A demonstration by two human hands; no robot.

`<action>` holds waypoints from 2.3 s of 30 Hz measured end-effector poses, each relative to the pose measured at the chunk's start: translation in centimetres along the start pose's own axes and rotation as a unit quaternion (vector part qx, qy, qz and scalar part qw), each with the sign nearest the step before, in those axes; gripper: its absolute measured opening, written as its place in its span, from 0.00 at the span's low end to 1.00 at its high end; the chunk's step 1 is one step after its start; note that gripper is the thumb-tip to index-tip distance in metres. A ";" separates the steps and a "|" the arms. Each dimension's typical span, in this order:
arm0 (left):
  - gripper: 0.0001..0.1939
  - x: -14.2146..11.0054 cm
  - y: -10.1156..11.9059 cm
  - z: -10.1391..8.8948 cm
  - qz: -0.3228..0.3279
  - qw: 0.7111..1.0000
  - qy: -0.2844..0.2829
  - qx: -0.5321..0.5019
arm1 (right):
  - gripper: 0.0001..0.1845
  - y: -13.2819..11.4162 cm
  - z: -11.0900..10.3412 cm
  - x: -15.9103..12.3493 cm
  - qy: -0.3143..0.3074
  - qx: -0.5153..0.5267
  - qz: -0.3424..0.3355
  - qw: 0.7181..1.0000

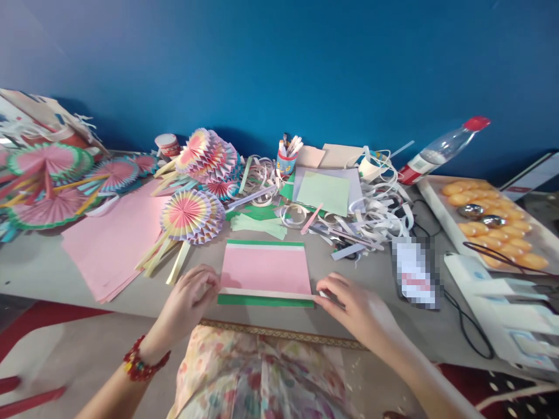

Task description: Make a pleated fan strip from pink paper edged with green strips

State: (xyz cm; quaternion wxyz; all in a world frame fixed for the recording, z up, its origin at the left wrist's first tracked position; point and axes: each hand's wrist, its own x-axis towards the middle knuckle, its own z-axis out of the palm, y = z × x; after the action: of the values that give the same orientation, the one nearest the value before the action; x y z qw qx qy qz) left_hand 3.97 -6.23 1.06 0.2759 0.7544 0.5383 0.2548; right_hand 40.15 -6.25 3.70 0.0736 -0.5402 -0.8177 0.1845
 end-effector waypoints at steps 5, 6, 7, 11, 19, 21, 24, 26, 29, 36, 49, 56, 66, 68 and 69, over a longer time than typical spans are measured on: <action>0.10 0.0 -0.5 0.1 0.003 1.000 -0.001 0.015 | 0.12 -0.5 -0.9 0.5 -0.018 0.009 -0.012 1.000; 0.10 0.0 -0.6 0.1 0.001 1.000 0.000 0.019 | 0.13 -0.5 -1.0 0.5 -0.019 0.010 -0.015 1.000; 0.10 0.0 -0.6 0.1 -0.001 1.000 0.000 0.023 | 0.13 -0.5 -1.0 0.5 -0.021 0.011 -0.018 1.000; 0.10 -0.1 -0.7 0.3 -0.002 1.000 0.000 0.024 | 0.12 -0.3 -0.6 0.5 -0.014 0.012 -0.023 1.000; 0.09 -0.6 -1.3 0.9 0.000 0.999 0.000 0.044 | 0.12 -0.4 0.1 1.1 -0.012 -0.054 -0.010 0.998; 0.09 -0.5 -1.3 0.8 0.003 0.999 0.000 0.046 | 0.12 -0.5 0.1 1.2 -0.021 -0.063 -0.018 0.998; 0.08 -0.5 -1.0 0.7 0.004 0.999 -0.004 0.050 | 0.12 -0.5 0.1 1.5 -0.027 -0.074 -0.032 0.996; 0.08 -0.5 -0.9 0.7 0.003 0.999 -0.005 0.052 | 0.12 -0.6 0.1 1.7 -0.029 -0.083 -0.036 0.996; 0.07 -0.5 -0.8 0.7 0.000 0.998 -0.004 0.057 | 0.11 -0.8 -0.1 1.9 -0.046 -0.089 -0.036 0.994; 0.07 -0.6 -1.2 0.8 -0.004 0.997 -0.008 0.076 | 0.11 -0.8 -0.3 2.2 -0.070 -0.099 -0.038 0.992; 0.07 -0.6 -1.4 1.0 0.007 0.996 -0.011 0.088 | 0.09 -0.9 -0.1 2.5 -0.100 -0.128 -0.035 0.986; 0.05 -0.7 -1.5 1.1 0.010 0.995 -0.009 0.101 | 0.10 -1.0 -0.2 2.5 -0.118 -0.132 -0.026 0.984; 0.05 -0.7 -1.4 1.4 0.013 0.989 -0.011 0.144 | 0.11 -1.5 -0.4 2.7 -0.128 -0.158 -0.011 0.979; 0.06 -0.7 -1.4 1.4 0.015 0.989 -0.007 0.149 | 0.11 -1.8 -0.6 2.8 -0.136 -0.163 -0.008 0.977; 0.06 -0.8 -1.4 1.4 0.018 0.988 -0.005 0.152 | 0.11 -1.9 -0.7 2.8 -0.141 -0.167 -0.005 0.976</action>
State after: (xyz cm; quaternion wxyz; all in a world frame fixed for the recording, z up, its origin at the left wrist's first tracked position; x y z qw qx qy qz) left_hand 3.80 -6.79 -1.00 0.1560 0.7983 0.5559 0.1714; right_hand 37.58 -4.18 4.90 -0.1330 -0.5092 -0.8420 0.1189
